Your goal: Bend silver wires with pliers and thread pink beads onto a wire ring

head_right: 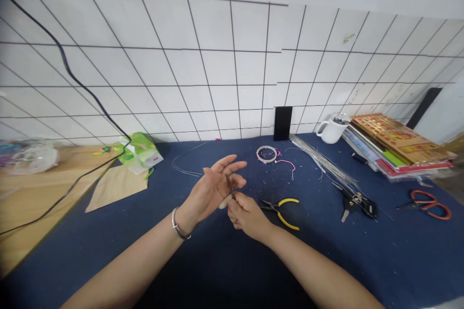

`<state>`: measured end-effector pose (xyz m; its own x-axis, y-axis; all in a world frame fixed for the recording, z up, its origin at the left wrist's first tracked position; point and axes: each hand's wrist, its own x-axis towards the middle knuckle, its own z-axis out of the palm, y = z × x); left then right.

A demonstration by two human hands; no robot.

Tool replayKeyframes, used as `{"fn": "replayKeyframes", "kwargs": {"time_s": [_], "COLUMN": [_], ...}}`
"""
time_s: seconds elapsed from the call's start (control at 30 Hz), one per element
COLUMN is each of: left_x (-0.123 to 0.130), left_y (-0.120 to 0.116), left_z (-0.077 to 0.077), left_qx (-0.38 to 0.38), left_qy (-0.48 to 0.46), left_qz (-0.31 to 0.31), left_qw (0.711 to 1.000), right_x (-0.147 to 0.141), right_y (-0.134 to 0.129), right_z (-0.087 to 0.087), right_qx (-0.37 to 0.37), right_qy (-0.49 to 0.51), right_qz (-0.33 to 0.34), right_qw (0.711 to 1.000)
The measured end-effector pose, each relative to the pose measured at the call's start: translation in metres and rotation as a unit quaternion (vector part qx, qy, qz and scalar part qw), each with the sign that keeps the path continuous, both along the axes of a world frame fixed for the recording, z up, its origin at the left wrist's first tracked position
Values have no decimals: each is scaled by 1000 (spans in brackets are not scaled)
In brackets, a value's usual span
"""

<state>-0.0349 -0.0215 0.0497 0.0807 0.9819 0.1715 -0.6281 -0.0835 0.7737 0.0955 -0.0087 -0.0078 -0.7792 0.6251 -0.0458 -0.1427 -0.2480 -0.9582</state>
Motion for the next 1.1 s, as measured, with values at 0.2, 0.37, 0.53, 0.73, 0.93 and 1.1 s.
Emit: {"fn": "replayKeyframes", "kwargs": {"time_s": [0.2,0.37,0.53,0.73,0.93,1.1], "left_x": [-4,-8,-3,4,13,17], "left_y": [8,8,9,6,1,1], "left_z": [-27,-36,-32,-26,-19,-24], "left_qx": [-78,-93,-120,-127,-91,-80], "left_qy": [44,73,39,14,3,83], "left_qz": [-88,-59,17,73,96,110], "left_qw": [992,991,992,989,991,987], "right_x": [8,13,8,-4,-10,-6], "right_y": [3,5,4,-3,-10,-8], "right_z": [15,19,13,8,13,3], "right_qx": [-174,-238,-173,-144,-151,-87], "right_qy": [33,41,33,36,38,-23], "right_qz": [43,115,0,-59,-66,-111], "right_qw": [983,963,984,987,986,990]}}
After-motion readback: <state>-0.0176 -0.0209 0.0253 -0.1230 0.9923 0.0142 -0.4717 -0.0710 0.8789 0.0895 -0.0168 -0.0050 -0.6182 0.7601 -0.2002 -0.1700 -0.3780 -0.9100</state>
